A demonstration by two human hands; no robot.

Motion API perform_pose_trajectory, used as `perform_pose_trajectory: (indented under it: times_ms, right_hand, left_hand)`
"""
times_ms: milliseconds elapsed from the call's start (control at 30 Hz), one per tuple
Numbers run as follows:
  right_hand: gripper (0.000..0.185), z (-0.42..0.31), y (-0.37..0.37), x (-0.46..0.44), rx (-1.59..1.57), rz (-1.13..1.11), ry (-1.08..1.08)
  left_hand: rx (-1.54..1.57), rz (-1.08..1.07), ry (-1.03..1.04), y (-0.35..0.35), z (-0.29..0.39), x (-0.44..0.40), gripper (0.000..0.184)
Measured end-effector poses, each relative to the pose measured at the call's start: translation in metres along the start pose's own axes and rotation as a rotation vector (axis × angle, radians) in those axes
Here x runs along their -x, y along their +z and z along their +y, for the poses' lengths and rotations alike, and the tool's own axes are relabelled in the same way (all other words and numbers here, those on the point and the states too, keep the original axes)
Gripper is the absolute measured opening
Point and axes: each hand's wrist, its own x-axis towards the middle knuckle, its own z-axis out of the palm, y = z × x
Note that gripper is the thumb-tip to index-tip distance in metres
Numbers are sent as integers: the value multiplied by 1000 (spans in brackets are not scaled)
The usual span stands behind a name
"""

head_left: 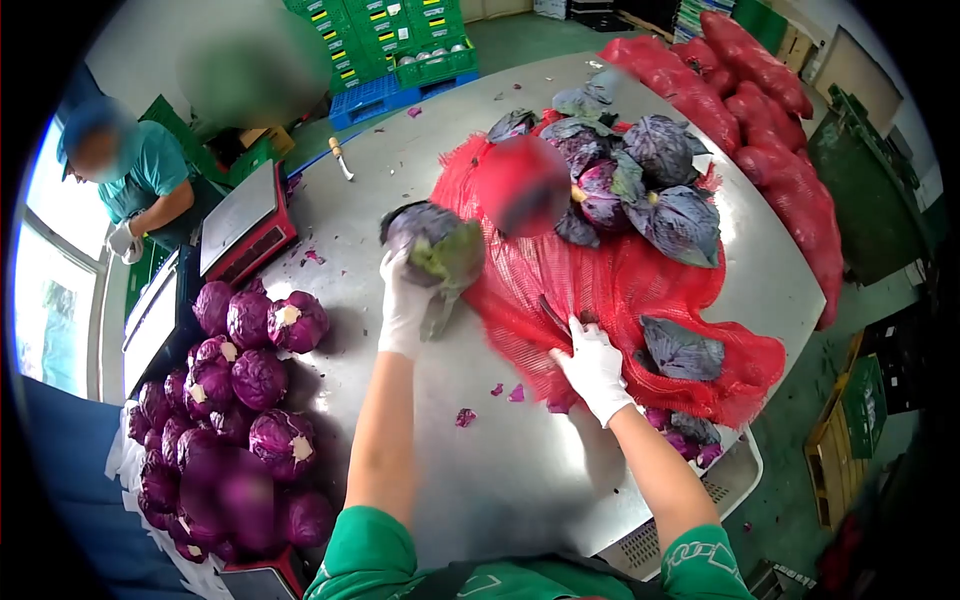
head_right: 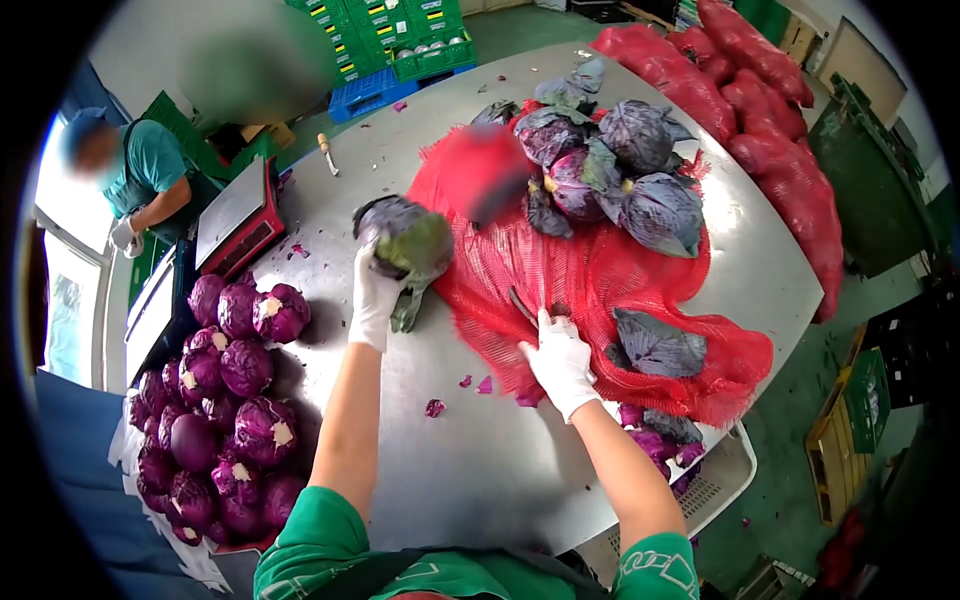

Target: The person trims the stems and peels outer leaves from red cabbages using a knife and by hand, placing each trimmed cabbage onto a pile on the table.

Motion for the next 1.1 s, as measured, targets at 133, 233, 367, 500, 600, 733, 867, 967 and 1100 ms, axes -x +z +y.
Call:
perform_pose_trajectory:
  times_ms: [133,233,367,500,600,733,867,967,1100]
  right_hand:
    - [36,47,6,37,33,125,-39]
    - [29,81,-7,87,-23,120,10]
    - [25,127,-29,162,67,103,104]
    - [27,170,-48,204,23,169,225]
    - [39,184,-58,236,-138,113,232]
    - [60,102,-117,267,77,354,114]
    - [83,29,-99,280,-606,230,62]
    - [86,21,-57,263,-567,263,67]
    - [55,19,-47,262,-671,319,138]
  left_hand:
    - [109,-202,-34,-6,25,60,60]
    - [-1081,-190,298,9,34,119,49]
    - [-397,-290,-77,19,21,178,63]
    - [207,-200,-365,45,-9,234,68]
    - [144,-281,-398,49,-28,262,71]
    - [-210,-387,-336,63,-49,297,84]
    - [-510,-580,-434,90,-52,326,95]
    - [-865,-906,-262,101,-48,328,103]
    - [-1225,-1141,-283,100,-37,315,101]
